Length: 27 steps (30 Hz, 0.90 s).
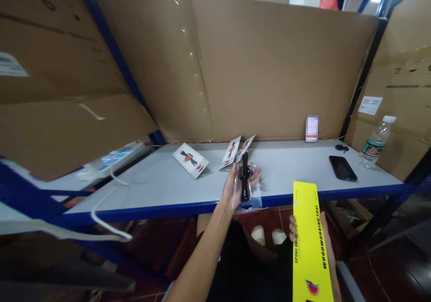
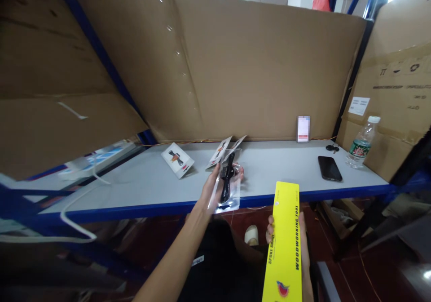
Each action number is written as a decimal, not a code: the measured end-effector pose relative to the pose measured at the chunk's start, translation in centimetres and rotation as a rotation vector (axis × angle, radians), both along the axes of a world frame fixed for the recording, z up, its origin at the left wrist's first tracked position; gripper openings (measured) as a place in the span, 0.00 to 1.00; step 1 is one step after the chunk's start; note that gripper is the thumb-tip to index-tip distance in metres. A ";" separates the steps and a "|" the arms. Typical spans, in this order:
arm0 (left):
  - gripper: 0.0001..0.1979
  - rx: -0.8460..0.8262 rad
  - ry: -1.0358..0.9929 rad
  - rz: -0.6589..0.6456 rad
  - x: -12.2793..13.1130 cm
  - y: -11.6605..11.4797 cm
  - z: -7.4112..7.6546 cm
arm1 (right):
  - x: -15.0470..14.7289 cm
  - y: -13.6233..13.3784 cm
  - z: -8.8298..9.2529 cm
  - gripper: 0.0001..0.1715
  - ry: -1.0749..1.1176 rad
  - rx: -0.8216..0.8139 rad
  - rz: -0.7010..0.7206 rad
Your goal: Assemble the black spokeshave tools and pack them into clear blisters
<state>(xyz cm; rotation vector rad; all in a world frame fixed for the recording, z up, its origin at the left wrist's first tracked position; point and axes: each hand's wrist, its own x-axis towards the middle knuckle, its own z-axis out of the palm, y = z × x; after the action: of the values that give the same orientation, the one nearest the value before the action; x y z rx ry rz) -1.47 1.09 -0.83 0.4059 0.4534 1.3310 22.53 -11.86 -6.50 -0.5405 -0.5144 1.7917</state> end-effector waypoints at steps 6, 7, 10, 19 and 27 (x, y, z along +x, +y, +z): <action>0.23 0.044 -0.057 0.071 0.6 -0.2 0.2 | -0.3 -1.7 0.8 0.33 -0.198 0.061 -0.230; 0.23 0.042 -0.076 0.089 0.7 -0.2 0.3 | -0.5 -2.5 1.2 0.30 -0.337 0.098 -0.321; 0.23 0.018 -0.133 0.139 0.8 -0.1 0.6 | -1.0 -4.9 2.9 0.34 -0.846 0.253 -0.549; 0.24 0.035 -0.117 0.181 0.7 -0.2 0.4 | -3.0 -6.2 2.6 0.44 -1.411 0.441 -0.487; 0.26 0.027 -0.052 0.254 1.2 -0.8 1.1 | -5.1 -5.7 2.8 0.36 -1.862 0.509 -0.441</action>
<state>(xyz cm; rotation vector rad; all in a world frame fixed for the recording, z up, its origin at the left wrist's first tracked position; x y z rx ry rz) -0.23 0.28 0.24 0.3429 0.4552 1.5910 17.40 -17.61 -3.71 -1.6857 -1.7922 0.2231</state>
